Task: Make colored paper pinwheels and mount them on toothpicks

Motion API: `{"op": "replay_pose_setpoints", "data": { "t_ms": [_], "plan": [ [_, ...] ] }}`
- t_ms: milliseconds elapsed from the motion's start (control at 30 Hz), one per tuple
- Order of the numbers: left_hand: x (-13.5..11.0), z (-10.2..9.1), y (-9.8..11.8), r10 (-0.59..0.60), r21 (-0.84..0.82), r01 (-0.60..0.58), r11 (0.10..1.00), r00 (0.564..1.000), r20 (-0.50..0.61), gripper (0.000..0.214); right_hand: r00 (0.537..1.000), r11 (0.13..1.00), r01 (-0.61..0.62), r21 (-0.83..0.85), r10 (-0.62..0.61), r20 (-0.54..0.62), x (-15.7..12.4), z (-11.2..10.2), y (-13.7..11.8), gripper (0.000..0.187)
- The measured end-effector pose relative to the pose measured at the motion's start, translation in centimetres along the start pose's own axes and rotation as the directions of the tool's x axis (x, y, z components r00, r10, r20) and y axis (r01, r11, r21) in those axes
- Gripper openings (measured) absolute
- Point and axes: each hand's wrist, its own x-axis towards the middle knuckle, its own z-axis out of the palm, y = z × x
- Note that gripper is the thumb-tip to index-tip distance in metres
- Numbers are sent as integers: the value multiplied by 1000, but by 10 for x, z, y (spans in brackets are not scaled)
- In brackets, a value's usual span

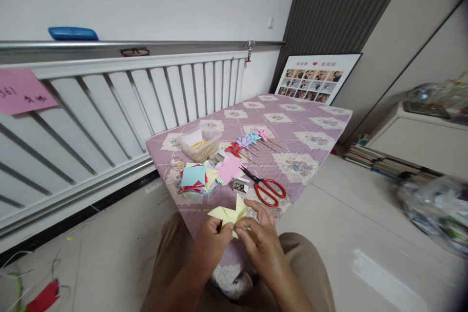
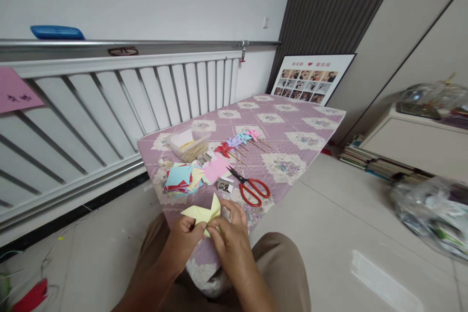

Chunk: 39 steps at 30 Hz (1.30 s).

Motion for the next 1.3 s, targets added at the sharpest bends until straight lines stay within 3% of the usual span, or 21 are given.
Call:
{"op": "replay_pose_setpoints", "data": {
  "t_ms": [267,600,833,1033,1233,1300],
  "plan": [
    [-6,-7,19,26,57,-29,998,999,48,20,989,984,-130,123,120,84,1,-6,-7,14],
    [-7,-8,18,123,132,-134,982,988,91,20,954,899,-285,332,231,192,2,-6,-5,13],
    [-6,-8,14,216,174,-226,958,973,76,22,894,751,-448,484,370,253,-1,-4,-6,14],
    [-5,-7,12,264,213,-270,939,963,56,24,857,632,-499,593,460,232,-5,10,9,26],
    [-5,-7,10,278,250,-282,926,959,50,24,849,455,-496,739,432,304,-4,12,8,51],
    [-4,-7,10,284,252,-289,924,957,56,23,838,453,-528,718,412,357,-2,9,5,44]
  ]
}}
